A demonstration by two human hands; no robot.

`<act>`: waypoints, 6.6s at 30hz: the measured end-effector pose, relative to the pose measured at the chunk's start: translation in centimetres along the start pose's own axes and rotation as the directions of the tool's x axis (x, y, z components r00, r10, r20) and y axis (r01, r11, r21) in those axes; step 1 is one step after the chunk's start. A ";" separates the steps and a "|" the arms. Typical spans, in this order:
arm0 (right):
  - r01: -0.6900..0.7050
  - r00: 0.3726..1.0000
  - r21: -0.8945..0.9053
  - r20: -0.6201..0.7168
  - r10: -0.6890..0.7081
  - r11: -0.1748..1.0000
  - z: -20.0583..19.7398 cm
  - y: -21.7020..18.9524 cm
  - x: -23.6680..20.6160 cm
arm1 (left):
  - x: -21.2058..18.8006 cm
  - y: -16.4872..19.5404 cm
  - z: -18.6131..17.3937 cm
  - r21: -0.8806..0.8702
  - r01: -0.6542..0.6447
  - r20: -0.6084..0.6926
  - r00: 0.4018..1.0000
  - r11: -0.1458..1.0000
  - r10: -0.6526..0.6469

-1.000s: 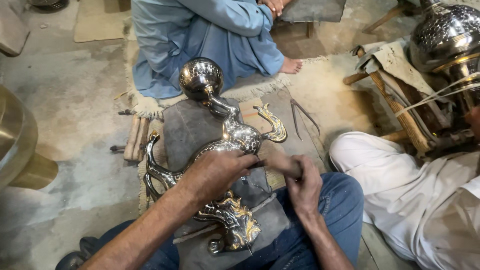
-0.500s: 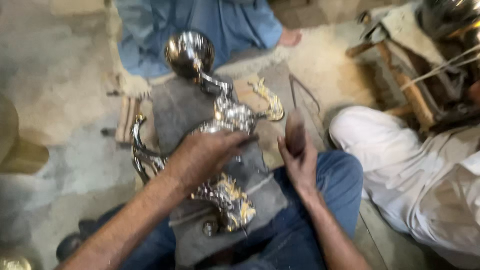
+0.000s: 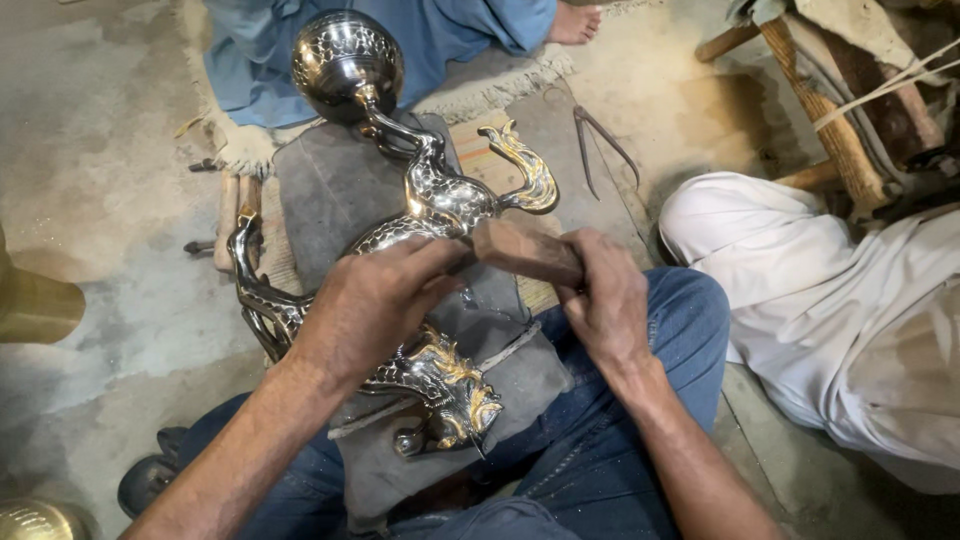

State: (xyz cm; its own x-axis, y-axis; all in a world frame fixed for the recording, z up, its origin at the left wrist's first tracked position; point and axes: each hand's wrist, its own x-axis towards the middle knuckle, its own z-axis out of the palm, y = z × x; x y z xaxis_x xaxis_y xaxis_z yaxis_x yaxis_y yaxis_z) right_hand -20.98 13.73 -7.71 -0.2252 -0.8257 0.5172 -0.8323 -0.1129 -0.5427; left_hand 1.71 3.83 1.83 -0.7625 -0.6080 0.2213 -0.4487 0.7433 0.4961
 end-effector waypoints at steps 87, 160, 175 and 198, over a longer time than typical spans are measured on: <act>0.502 0.832 -0.249 0.402 -0.383 0.829 -5.1 -8.3 14.4 | -2.9 -1.5 1.0 -0.082 0.164 -0.530 0.828 0.983 -0.182; 0.303 0.833 -0.033 0.495 -0.248 0.952 -0.9 -11.3 16.9 | -4.8 -4.8 -0.8 -0.183 0.271 -0.443 0.835 0.945 -0.325; 0.379 0.823 -0.035 0.469 -0.320 0.925 -0.2 -11.6 17.0 | -5.2 -5.2 -1.2 -0.260 0.343 -0.380 0.823 0.903 -0.422; 0.373 0.790 -0.076 0.548 -0.274 0.925 0.6 -12.9 17.7 | -6.4 -6.1 -1.0 -0.272 0.325 -0.403 0.817 0.906 -0.414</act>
State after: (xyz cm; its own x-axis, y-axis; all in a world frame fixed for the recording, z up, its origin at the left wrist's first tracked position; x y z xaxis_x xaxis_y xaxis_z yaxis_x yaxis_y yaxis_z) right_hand -13.90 0.30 8.06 0.3280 -0.9245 0.1944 -0.8920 -0.3708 -0.2584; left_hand 9.81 2.86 -1.76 -0.2493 -0.9163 0.3135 -0.5272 0.3999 0.7498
